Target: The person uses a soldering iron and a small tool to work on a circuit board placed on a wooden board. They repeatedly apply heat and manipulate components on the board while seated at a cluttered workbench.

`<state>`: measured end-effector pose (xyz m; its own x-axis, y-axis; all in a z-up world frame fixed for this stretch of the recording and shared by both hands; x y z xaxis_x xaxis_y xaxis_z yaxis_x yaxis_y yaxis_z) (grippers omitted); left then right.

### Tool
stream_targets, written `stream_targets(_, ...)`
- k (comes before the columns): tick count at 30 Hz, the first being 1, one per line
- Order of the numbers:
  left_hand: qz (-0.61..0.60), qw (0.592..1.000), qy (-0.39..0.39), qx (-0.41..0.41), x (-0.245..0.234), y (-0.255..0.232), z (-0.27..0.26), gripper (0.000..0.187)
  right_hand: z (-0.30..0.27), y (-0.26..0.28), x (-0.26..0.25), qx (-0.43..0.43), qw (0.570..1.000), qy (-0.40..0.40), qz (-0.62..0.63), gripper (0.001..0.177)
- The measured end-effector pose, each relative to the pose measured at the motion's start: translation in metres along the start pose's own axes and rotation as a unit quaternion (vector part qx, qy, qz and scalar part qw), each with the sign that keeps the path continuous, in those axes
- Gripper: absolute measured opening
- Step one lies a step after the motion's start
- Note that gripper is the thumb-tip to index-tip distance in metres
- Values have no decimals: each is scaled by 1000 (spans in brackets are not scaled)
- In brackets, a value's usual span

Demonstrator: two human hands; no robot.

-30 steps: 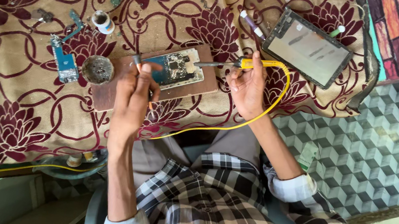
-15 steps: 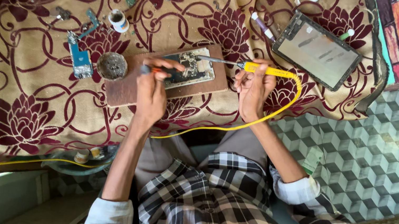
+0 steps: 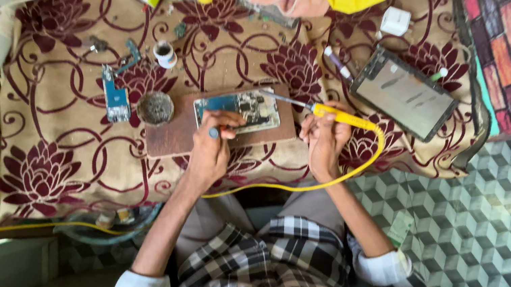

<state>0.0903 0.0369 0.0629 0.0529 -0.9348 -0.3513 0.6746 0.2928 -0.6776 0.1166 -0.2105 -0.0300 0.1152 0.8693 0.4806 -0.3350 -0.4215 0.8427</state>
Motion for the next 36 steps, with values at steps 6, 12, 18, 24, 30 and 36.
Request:
stream_targets(6, -1, 998, 22, -62, 7, 9, 0, 23, 1, 2, -6, -21, 999, -17, 29, 34)
stream_targets(12, -23, 997, -25, -64, -1, 10, -1, 10, -4, 5, -2, -37, 999, 2, -10, 28)
stream_targets(18, -5, 997, -21, -70, -2, 10, -1, 6, -12, 12, 2, -70, 993, 22, -95, 25)
stream_targets(24, 4, 998, -24, -56, -1, 7, -2, 5, -16, 15, 4, -88, 988, 24, -125, 23)
stream_targets(30, -3, 996, -24, -92, -2, 12, -2, 11, -15, 14, 3, -81, 988, 9, -134, 26)
stream_targets(36, -1, 997, -26, -70, -4, 5, 2, 13, -13, 12, 3, -70, 987, 12, -142, 27)
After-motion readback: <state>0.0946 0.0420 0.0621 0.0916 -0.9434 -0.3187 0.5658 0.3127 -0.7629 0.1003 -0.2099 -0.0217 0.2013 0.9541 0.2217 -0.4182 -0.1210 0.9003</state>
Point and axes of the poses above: each hand's wrist, its own z-axis towards the middle knuckle, its own x-axis out of the palm, y = z × x, the point moved 10 cm from there along z, towards the middle knuckle, and after that the axes turned 1 degree about -x, right-handed, at the moved point
